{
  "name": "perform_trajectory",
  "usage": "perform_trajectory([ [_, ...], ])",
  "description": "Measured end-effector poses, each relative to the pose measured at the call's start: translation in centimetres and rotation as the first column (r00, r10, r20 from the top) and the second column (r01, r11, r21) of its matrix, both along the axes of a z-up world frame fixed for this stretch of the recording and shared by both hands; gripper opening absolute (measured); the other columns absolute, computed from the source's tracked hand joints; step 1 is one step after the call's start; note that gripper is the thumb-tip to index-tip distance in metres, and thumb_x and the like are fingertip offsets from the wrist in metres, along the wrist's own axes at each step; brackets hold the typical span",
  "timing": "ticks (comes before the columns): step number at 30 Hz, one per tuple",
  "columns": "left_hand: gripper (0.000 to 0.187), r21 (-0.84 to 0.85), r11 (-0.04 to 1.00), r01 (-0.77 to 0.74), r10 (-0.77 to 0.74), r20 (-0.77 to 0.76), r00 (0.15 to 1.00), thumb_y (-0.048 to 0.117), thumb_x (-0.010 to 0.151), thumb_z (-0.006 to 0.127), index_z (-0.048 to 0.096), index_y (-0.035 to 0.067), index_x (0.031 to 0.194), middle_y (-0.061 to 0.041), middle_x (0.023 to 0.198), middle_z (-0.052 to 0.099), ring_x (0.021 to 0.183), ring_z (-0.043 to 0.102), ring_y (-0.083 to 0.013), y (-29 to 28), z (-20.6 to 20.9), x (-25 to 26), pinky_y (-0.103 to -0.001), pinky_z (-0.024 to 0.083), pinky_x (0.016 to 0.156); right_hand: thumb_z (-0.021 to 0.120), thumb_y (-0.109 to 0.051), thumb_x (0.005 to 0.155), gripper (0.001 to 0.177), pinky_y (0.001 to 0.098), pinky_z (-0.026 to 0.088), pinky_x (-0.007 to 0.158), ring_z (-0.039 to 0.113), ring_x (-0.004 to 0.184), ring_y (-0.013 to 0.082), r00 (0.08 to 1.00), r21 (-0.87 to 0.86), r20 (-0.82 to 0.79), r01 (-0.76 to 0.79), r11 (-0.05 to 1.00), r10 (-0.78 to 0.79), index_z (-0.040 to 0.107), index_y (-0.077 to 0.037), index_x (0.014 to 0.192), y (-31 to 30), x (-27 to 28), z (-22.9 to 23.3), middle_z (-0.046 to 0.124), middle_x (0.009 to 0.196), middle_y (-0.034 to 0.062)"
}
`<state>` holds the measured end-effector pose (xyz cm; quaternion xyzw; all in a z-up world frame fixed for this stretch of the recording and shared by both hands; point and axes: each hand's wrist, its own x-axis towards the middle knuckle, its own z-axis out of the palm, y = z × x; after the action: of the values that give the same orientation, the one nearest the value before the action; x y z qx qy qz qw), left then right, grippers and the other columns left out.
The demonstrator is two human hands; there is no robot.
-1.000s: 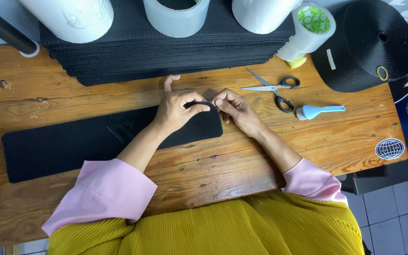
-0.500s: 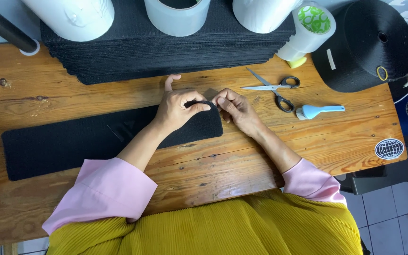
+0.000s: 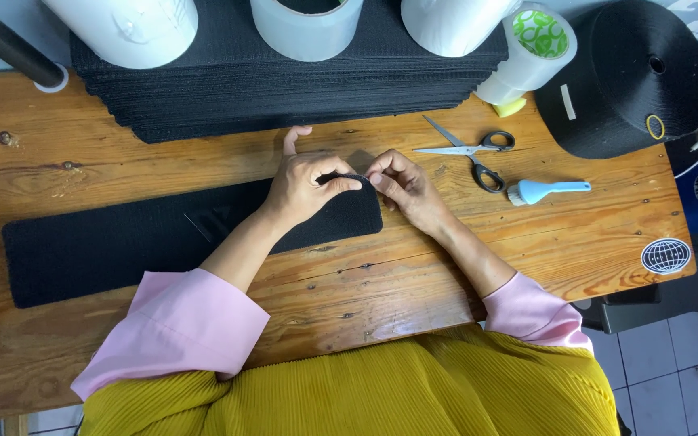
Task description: The person folds a rectangular piece of black fabric on a wooden table, then uses scissors to trim the edges. They continue to fold and cut the fabric into smaller pieces, handling the material with both hands throughout the process.
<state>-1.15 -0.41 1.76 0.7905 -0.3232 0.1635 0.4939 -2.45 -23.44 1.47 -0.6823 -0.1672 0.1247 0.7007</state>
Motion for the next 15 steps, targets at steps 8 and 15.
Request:
perform_trajectory([
  [8, 0.022, 0.027, 0.999, 0.020, -0.021, 0.012, 1.000, 0.033, 0.089, 0.083, 0.071, 0.015, 0.084, -0.002, 0.074, 0.076, 0.070, 0.073, -0.0159, -0.2, -0.9, 0.2, -0.054, 0.022, 0.114, 0.062, -0.008, 0.100, 0.008, 0.0207, 0.047, 0.048, 0.048, 0.063, 0.0088, 0.997, -0.027, -0.072, 0.027, 0.999, -0.029, 0.062, -0.001, 0.101, 0.1, -0.1, -0.1, 0.055, 0.073, 0.0053],
  [15, 0.023, 0.034, 0.999, 0.031, -0.031, 0.016, 0.999, 0.034, 0.089, 0.083, 0.071, 0.014, 0.084, -0.003, 0.073, 0.076, 0.068, 0.073, -0.0166, -0.2, -1.1, 0.2, -0.055, 0.024, 0.113, 0.059, -0.008, 0.099, 0.008, 0.0205, 0.047, 0.047, 0.046, 0.066, 0.0090, 0.991, -0.053, -0.115, 0.063, 0.997, -0.069, 0.062, -0.002, 0.096, 0.4, -0.3, 0.4, 0.052, 0.071, 0.0036],
])
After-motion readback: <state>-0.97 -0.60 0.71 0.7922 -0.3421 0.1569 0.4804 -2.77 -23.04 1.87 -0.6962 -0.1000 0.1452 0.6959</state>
